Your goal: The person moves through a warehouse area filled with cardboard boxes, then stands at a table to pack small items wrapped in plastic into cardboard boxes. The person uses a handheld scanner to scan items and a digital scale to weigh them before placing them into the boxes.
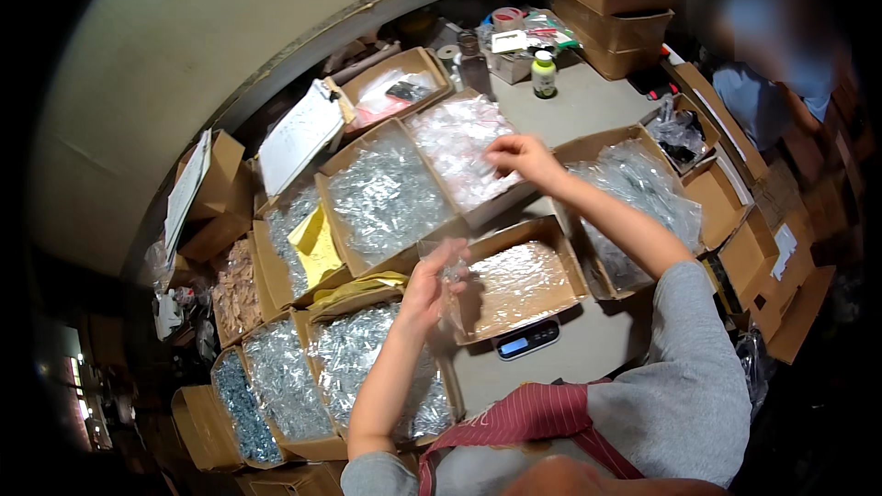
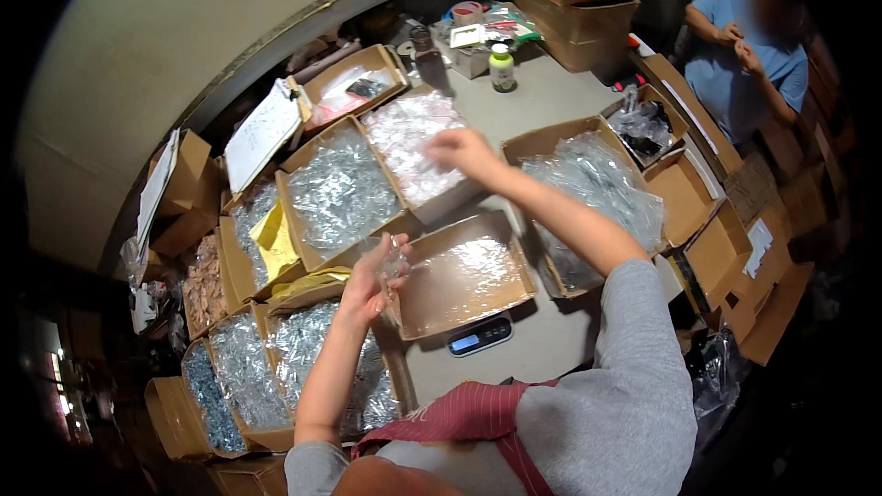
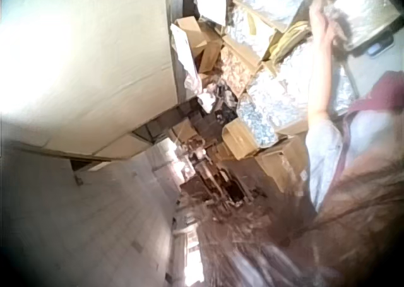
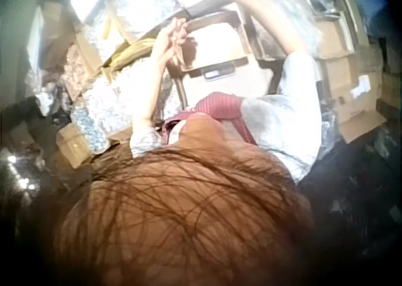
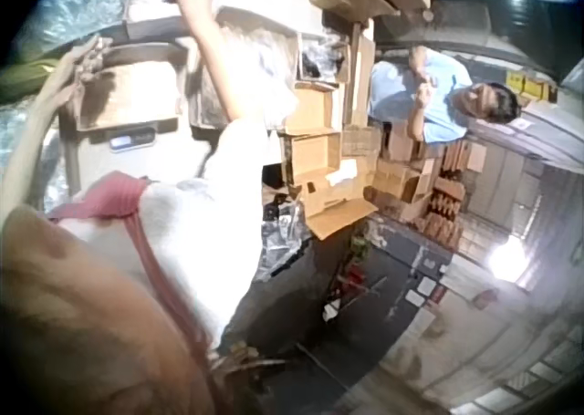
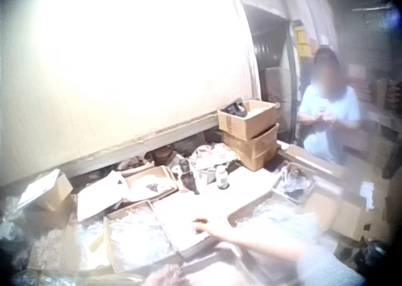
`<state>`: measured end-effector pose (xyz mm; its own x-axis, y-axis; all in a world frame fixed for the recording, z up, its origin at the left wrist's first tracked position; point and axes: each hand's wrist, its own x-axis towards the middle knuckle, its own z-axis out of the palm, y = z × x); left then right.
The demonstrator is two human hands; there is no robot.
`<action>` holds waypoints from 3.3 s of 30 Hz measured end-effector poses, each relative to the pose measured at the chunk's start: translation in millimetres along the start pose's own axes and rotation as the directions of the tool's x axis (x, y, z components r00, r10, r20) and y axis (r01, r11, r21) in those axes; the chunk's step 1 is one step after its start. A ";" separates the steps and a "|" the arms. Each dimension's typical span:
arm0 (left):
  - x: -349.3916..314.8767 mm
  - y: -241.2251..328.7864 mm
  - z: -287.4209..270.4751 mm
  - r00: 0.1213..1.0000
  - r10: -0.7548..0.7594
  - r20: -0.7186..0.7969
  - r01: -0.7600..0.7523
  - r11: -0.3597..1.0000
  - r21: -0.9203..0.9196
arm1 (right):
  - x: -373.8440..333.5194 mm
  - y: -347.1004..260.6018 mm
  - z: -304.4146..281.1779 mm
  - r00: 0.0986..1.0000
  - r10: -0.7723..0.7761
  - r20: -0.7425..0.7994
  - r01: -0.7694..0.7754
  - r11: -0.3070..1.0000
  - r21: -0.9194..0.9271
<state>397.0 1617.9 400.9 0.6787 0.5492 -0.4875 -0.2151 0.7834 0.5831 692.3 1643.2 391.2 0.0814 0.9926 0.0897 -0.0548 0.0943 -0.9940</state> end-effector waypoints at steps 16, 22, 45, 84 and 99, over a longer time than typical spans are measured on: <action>-21.7 -56.1 57.4 0.995 0.009 -0.103 -0.010 1.000 -0.010 | -90.5 42.2 -231.1 0.926 -0.248 -0.286 -0.252 0.159 -0.954; -52.5 -83.6 52.3 0.992 0.058 -0.116 -0.058 0.998 0.001 | -99.3 -20.8 -141.2 0.915 -0.223 -0.337 0.015 0.852 -0.523; -200.1 -17.7 -184.0 0.534 0.832 0.147 0.272 -0.334 0.903 | -213.6 -18.8 123.6 0.997 0.070 0.026 -0.065 0.985 -0.158; -400.3 5.3 -254.0 0.589 0.752 0.296 -0.337 -0.104 0.936 | -211.7 28.9 483.4 0.737 0.567 0.369 -0.673 0.561 0.482; -502.4 36.7 -491.5 0.198 0.870 -0.451 0.004 0.459 0.888 | -202.6 40.1 480.2 0.730 0.497 0.469 -0.678 0.441 0.588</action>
<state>-297.0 1513.7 347.8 -0.3691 0.9218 0.1182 0.5277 0.1032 0.8431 195.7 1482.4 362.9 -0.4349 0.8072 -0.3991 -0.6642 -0.5868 -0.4632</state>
